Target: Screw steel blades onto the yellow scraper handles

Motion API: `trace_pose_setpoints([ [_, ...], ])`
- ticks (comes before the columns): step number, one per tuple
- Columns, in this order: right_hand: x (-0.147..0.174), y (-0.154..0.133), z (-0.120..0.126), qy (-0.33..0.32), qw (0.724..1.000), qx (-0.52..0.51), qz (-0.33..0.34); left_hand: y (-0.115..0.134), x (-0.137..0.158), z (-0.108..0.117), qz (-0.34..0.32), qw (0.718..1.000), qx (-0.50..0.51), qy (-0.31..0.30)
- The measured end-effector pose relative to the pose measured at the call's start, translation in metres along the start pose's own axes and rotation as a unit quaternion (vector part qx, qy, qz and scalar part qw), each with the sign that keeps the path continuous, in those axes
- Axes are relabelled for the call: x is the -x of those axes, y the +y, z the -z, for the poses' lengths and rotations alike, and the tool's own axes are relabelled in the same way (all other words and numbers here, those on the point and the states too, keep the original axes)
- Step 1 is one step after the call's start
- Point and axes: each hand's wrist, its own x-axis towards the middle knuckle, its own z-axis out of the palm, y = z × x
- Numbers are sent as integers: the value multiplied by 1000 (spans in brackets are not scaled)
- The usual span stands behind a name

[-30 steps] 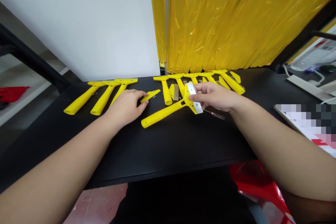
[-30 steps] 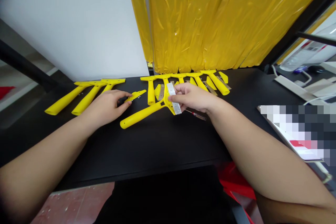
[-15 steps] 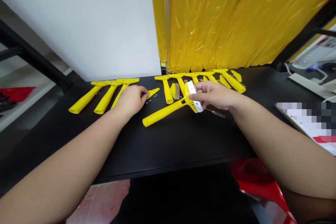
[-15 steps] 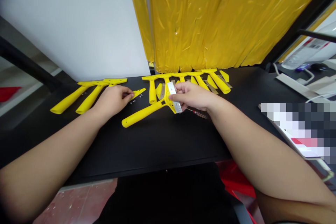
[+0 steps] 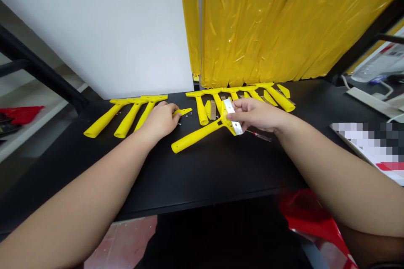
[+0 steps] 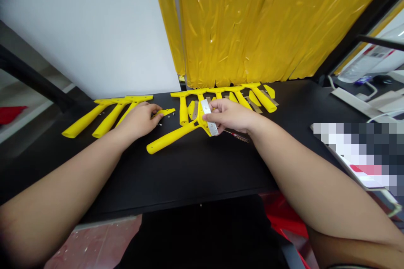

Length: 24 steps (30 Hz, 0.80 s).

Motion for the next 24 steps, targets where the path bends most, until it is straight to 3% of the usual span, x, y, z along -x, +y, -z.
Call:
trace_pose_setpoints([
  [5, -1, 3, 1, -3, 1000, -1, -1, -1, 0, 2, 7, 998, 43, 40],
  [10, -2, 4, -2, -10, 1000, -14, -5, -1, 10, 12, -59, 976, 94, 189],
  [12, -2, 4, -4, -11, 1000, -18, -10, 5, 19, 14, -89, 962, 137, 219],
  [16, -3, 3, -7, -23, 999, -26, -18, 26, 37, 14, -198, 920, 272, 199],
  [19, -3, 5, -8, -40, 998, -49, -17, 40, 47, 14, -282, 896, 290, 182],
  [24, -2, 5, -12, -51, 996, -75, -28, 48, 53, 11, -328, 884, 295, 155],
])
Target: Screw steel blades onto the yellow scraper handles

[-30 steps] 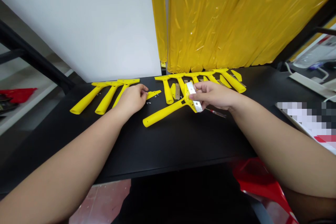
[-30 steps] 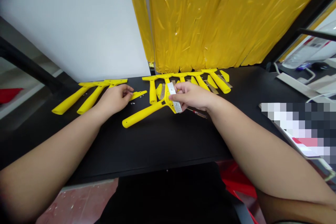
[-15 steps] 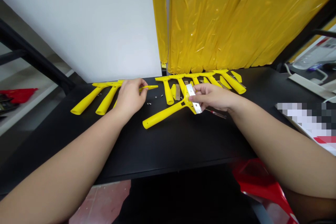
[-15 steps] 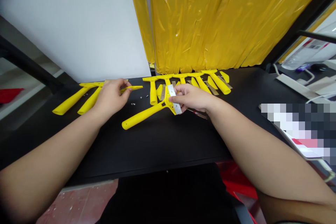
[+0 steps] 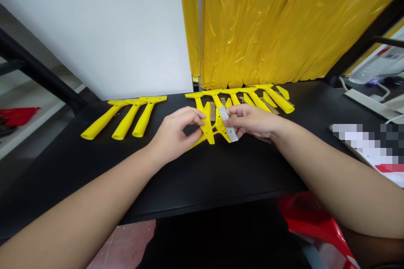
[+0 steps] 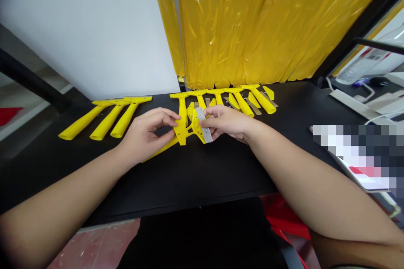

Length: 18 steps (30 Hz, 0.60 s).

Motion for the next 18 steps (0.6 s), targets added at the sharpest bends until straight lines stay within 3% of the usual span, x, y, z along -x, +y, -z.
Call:
trace_pose_setpoints([
  [9, -2, -1, -14, 6, 1000, -3, 16, 7, 0, 0, -28, 999, -11, -29],
  [18, 1, -1, -28, 21, 999, -20, 46, 16, -1, 2, -7, 996, -30, -80],
])
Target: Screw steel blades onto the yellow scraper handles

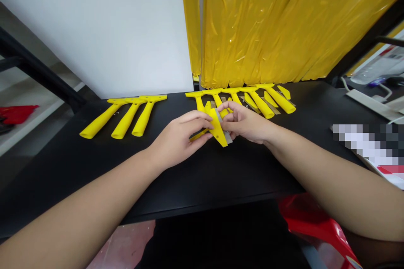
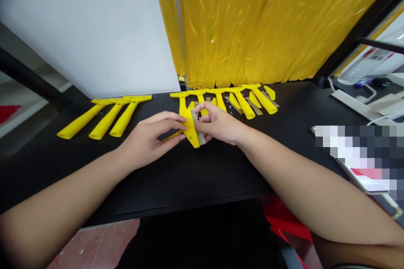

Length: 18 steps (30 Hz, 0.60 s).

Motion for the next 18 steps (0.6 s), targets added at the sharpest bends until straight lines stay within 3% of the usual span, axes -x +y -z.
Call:
trace_pose_setpoints([
  [14, -3, 4, -3, 16, 1000, 15, 1, -1, 2, -4, -9, 1000, -12, -15],
  [18, -2, 6, -1, -6, 999, 26, 22, -1, 3, -4, -17, 999, -22, -19],
])
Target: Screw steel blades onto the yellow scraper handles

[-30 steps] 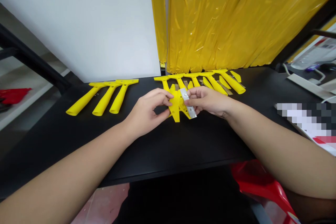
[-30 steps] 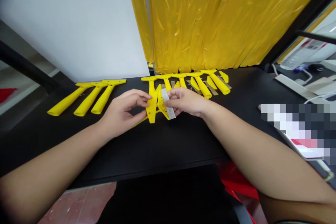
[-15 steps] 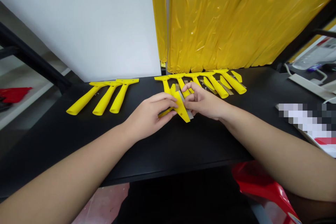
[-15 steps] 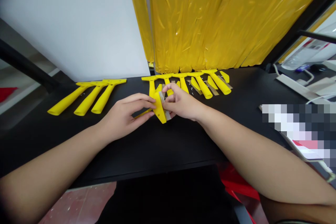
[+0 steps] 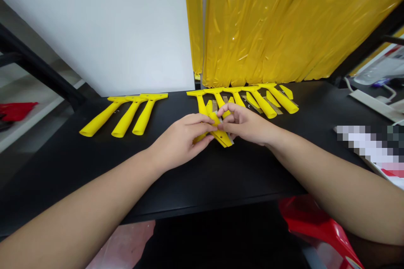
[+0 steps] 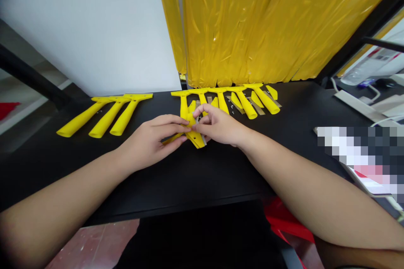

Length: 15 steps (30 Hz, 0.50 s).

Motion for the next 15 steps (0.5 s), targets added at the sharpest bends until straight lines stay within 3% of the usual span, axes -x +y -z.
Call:
trace_pose_setpoints([
  [5, 1, 0, 2, -10, 1000, -10, 6, 2, 0, 2, 27, 1000, 16, -2],
  [8, 1, -2, 2, -5, 1000, -12, 9, 4, 1, 3, 93, 993, 66, 13],
  [12, 2, -1, 1, 8, 999, 20, 45, 4, 4, -1, 233, 954, 186, 9],
  [15, 2, 1, -1, 19, 995, 47, 82, 2, 5, -5, 273, 924, 267, -8],
])
